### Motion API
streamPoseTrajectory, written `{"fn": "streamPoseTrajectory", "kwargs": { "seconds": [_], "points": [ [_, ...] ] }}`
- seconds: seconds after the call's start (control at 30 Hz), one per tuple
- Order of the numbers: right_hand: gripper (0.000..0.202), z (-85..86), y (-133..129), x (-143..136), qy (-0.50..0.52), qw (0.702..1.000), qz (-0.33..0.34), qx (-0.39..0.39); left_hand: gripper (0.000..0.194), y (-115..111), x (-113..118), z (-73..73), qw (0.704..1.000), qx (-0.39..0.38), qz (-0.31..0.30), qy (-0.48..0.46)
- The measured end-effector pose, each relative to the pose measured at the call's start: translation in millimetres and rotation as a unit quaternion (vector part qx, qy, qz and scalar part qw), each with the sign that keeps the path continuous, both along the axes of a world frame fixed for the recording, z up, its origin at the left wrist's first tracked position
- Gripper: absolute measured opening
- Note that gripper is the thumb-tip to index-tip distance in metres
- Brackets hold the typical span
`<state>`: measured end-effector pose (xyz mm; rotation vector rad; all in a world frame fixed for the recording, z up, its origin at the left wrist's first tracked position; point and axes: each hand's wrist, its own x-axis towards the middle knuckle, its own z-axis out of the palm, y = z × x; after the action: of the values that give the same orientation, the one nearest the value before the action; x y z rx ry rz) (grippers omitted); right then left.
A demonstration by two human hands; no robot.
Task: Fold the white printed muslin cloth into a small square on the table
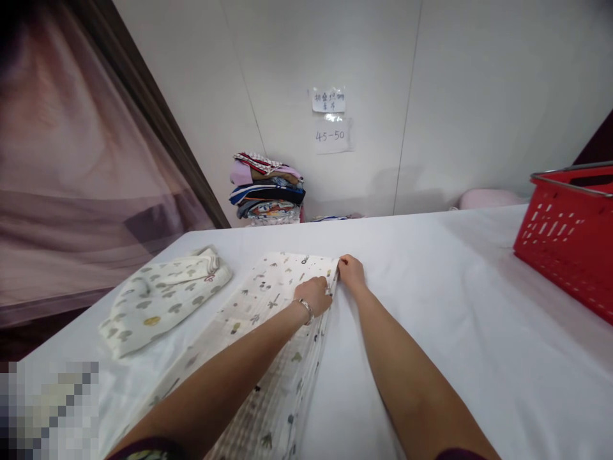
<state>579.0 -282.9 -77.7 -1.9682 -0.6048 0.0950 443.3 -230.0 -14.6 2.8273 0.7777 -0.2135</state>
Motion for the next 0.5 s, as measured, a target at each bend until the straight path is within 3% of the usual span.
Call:
{"fn": "streamPoseTrajectory", "kwargs": {
  "seconds": [0.23,0.37,0.5],
  "points": [
    [0.022,-2.8,1.9,2.0,0.001,1.000,0.001,0.005,0.042,-6.7,4.7,10.4,0.998,0.015,-0.031,0.055],
    [0.022,-0.1,0.8,0.2,0.000,1.000,0.003,0.005,0.056,-9.5,6.9,9.6,0.996,0.018,-0.052,0.073],
    [0.023,1.9,-0.2,-1.0,0.003,1.000,0.004,0.002,0.053,-9.4,8.0,4.9,0.997,0.007,-0.045,0.062]
  ]
}}
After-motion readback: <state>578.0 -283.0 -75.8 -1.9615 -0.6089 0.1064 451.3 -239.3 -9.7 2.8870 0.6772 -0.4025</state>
